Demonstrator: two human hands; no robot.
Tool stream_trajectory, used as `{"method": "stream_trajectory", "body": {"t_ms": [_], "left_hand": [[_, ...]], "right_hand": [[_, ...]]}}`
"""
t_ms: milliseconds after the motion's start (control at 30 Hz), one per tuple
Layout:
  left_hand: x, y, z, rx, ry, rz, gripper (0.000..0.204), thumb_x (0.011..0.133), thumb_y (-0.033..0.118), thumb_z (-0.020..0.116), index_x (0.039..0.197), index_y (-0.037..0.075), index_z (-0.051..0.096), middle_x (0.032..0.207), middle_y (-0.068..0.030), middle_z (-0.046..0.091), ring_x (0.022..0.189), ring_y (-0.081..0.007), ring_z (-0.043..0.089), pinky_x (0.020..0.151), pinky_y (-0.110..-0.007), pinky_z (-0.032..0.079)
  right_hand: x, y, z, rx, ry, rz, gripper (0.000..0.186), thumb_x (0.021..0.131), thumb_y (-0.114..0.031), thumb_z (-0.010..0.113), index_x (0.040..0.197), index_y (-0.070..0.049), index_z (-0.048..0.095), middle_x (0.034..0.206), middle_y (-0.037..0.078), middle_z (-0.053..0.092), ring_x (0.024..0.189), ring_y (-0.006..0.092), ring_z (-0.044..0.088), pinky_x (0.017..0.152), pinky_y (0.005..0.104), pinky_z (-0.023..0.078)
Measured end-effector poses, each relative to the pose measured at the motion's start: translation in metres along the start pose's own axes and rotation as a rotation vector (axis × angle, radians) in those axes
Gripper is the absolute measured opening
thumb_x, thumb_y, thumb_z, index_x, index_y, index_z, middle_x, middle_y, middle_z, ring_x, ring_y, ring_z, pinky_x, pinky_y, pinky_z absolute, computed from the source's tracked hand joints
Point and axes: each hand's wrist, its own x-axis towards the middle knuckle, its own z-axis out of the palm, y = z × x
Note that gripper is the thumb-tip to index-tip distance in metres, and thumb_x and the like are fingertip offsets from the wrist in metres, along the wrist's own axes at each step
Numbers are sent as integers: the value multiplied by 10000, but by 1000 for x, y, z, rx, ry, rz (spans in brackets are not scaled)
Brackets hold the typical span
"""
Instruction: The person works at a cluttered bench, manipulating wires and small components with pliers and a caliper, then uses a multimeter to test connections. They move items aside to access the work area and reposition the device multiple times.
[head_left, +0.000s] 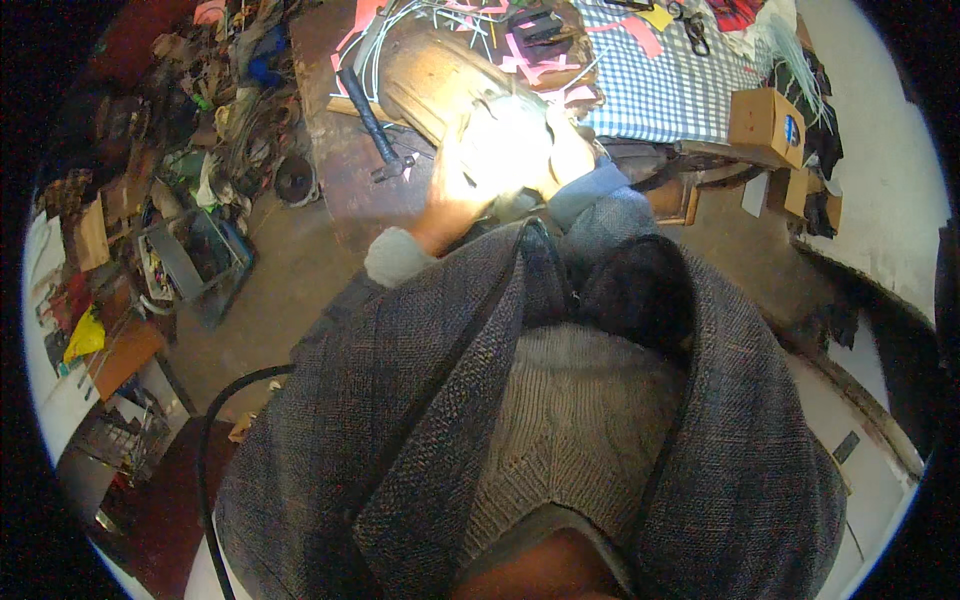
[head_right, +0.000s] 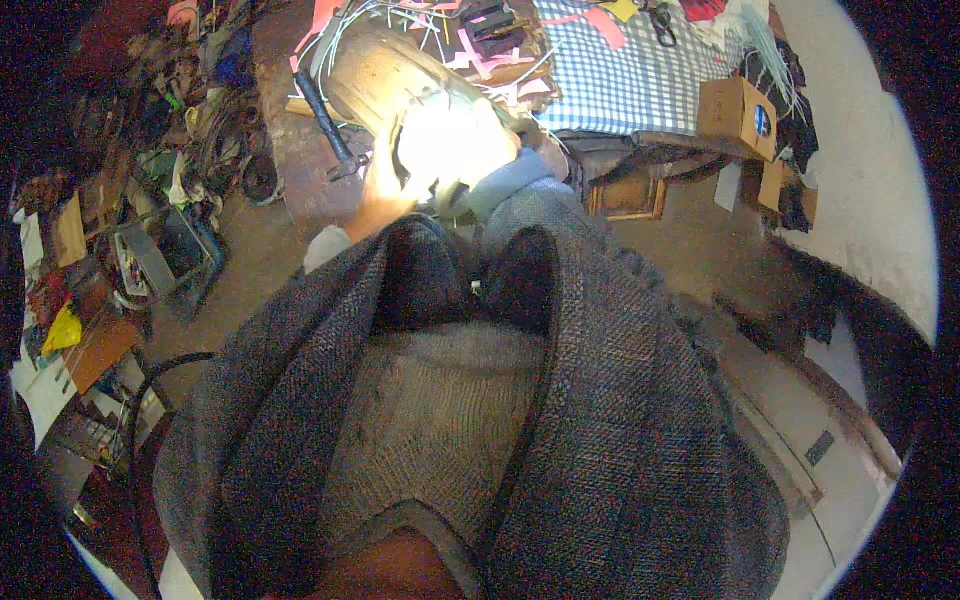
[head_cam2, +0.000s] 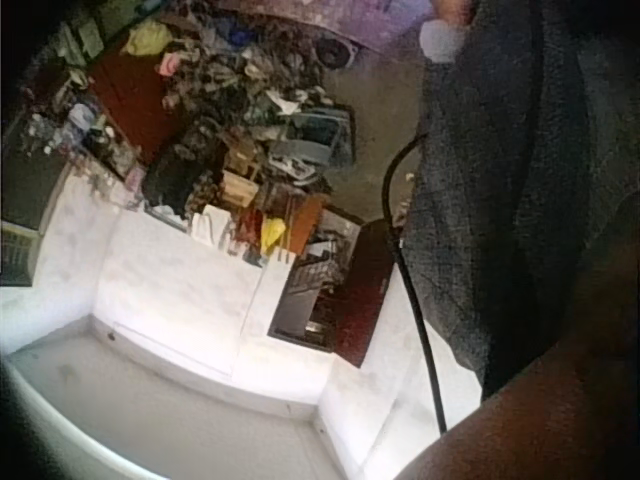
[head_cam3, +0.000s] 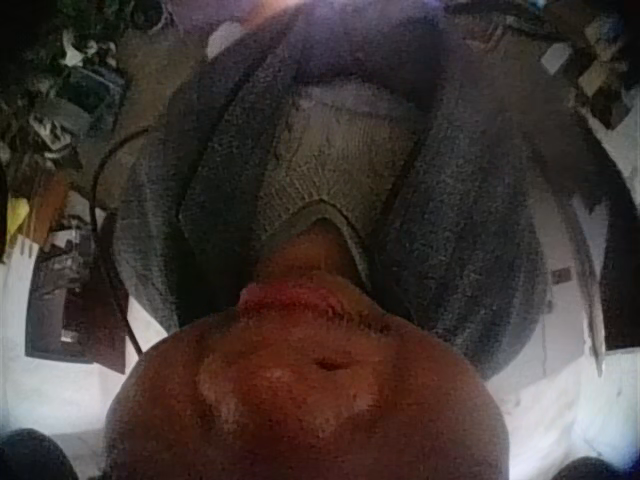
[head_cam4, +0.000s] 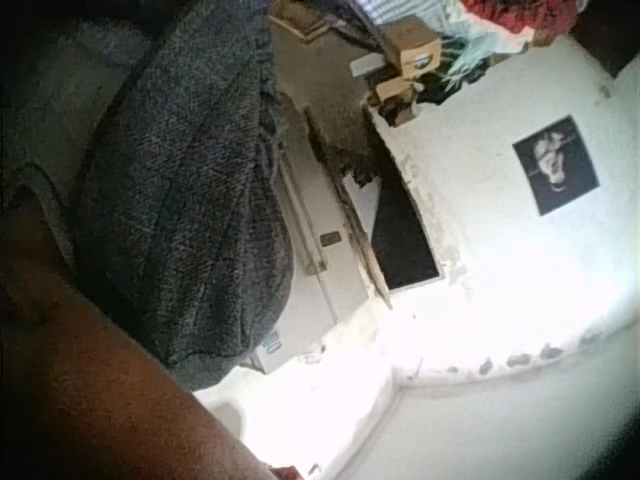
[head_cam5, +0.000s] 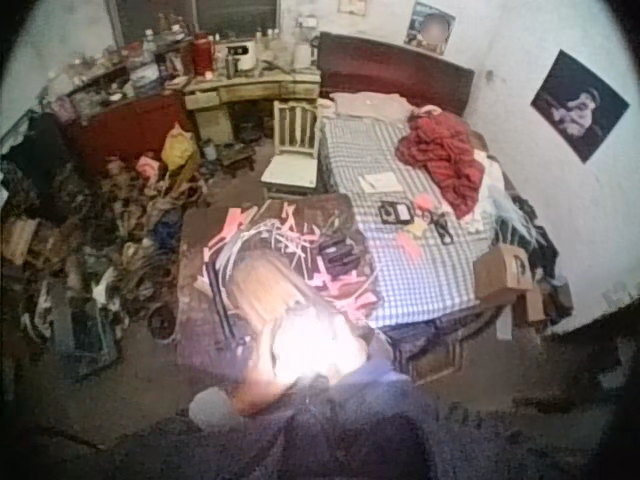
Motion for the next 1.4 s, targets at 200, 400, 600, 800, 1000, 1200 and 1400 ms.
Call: {"method": "stream_trajectory", "body": {"t_ms": [200, 400, 600, 800, 1000, 1200, 1400], "left_hand": [[71, -56, -89, 409, 154, 23, 732, 966, 322, 674, 1493, -89, 376, 1423, -339, 513, 1357, -443, 501, 1142, -496, 381], [175, -104, -53, 344, -334, -268, 707, 1049, 552, 519, 1331, -94, 578, 1191, -309, 687, 1164, -455, 635, 1023, -467, 459], [195, -116, -48, 281, -501, -200, 544, 1042, 450, 592, 1232, -50, 694, 1089, -230, 754, 1002, -311, 720, 912, -397, 513], [202, -128, -49, 310, -485, -235, 522, 1014, 428, 654, 1198, -58, 708, 1031, -209, 763, 937, -265, 713, 874, -375, 526], [209, -132, -35, 182, -522, -292, 552, 1001, 458, 672, 1172, -65, 716, 1028, -180, 761, 926, -237, 691, 876, -371, 519], [211, -118, -40, 372, -561, -276, 599, 1005, 496, 649, 1174, -76, 711, 1050, -163, 764, 940, -244, 684, 889, -390, 510], [209, -104, -40, 409, -538, -423, 683, 988, 512, 666, 1230, -127, 667, 1138, -209, 725, 1013, -279, 675, 926, -388, 513]], "right_hand": [[37, 15, -72, 17, 287, 28, 621, 1101, -511, 409, 1470, -19, 490, 1365, 162, 655, 1271, 326, 614, 1106, 485, 485], [66, 31, -140, 119, 427, 137, 629, 1086, -526, 451, 1440, -13, 537, 1366, 156, 660, 1227, 313, 638, 1065, 463, 514], [71, 44, -172, 185, 518, 34, 547, 1071, -389, 573, 1397, 49, 544, 1292, 180, 685, 1098, 315, 690, 992, 438, 555], [80, 52, -179, 241, 571, 24, 515, 1069, -375, 566, 1371, 42, 566, 1279, 191, 686, 1095, 329, 686, 982, 441, 550], [80, 52, -180, 103, 583, -13, 484, 1067, -360, 560, 1345, 35, 588, 1267, 201, 686, 1091, 343, 681, 972, 444, 545], [67, 55, -178, -621, 426, -147, 455, 1065, -345, 553, 1319, 28, 610, 1255, 212, 687, 1088, 357, 677, 963, 447, 540], [88, 55, -171, -1281, 271, -181, 429, 1063, -331, 546, 1292, 21, 633, 1243, 222, 688, 1084, 371, 672, 953, 450, 534]]}}
